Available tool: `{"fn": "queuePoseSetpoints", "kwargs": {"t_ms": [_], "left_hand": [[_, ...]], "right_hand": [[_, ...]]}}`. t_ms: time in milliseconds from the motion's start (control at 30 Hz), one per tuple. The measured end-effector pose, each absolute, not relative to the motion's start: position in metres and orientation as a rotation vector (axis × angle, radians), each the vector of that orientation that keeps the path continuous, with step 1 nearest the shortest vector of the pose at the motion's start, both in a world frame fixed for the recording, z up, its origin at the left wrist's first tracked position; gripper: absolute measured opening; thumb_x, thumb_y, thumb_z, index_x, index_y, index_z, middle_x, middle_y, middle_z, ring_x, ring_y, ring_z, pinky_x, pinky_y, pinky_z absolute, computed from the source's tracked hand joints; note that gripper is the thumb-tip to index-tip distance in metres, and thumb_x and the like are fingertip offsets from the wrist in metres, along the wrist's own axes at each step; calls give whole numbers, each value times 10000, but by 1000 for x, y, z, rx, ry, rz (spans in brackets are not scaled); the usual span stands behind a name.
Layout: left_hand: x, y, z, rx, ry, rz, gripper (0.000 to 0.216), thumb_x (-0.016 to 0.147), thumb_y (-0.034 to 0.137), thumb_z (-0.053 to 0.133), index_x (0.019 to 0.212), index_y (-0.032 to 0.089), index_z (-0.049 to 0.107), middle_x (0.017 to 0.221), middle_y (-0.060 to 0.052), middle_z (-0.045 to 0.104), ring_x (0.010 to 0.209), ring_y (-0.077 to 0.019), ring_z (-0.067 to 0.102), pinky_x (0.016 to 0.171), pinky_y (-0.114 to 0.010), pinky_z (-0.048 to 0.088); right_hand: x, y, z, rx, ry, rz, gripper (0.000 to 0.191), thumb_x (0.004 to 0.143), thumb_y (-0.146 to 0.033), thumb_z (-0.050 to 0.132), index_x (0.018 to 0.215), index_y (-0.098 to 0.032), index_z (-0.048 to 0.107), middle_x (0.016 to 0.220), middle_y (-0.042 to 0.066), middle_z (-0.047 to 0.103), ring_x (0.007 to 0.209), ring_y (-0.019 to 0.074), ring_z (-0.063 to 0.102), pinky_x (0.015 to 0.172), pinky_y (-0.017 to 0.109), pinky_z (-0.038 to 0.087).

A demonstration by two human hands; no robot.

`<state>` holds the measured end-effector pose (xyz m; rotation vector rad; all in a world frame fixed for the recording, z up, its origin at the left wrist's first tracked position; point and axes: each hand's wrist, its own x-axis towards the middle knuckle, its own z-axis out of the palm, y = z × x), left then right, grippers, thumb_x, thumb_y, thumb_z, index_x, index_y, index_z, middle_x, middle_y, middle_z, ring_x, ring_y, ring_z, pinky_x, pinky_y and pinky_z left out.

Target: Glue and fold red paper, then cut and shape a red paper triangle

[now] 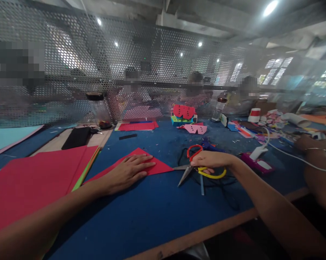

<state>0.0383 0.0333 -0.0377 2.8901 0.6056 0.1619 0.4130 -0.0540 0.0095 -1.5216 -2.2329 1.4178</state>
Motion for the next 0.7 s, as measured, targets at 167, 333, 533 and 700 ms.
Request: {"fn": "queuePoseSetpoints", "kwargs": {"t_ms": [167,333,533,700], "left_hand": [[40,34,-40,2897,622,152,479,1082,473,282,1553,395,327,1653,30,281,1520,-225,248,1231,-445,211],[40,33,-39,2864,641,143,489,1081,485,275,1562,400,303,1656,29,275,1525,-235,236,1238,-461,192],[43,28,-31,2830,642,117,487,1083,486,260,1548,373,349,1647,24,301,1526,-220,227,1242,-440,175],[43,27,-30,2839,622,135,487,1083,487,258,1547,371,353,1643,25,308,1523,-226,235,1237,-449,188]], "right_hand": [[414,-52,8,-1539,-2247,1404,495,1007,-526,416,672,-175,511,538,-24,561,423,73,447,532,231,401],[412,-52,9,-1562,-2248,1393,484,995,-533,429,676,-179,511,532,-27,557,413,72,432,527,233,403],[411,-54,10,-1577,-2203,1411,471,980,-543,452,684,-181,509,518,-34,545,408,73,422,488,226,366],[412,-54,9,-1558,-2195,1434,449,980,-542,457,718,-182,514,530,-33,557,412,76,431,485,223,373]]}}
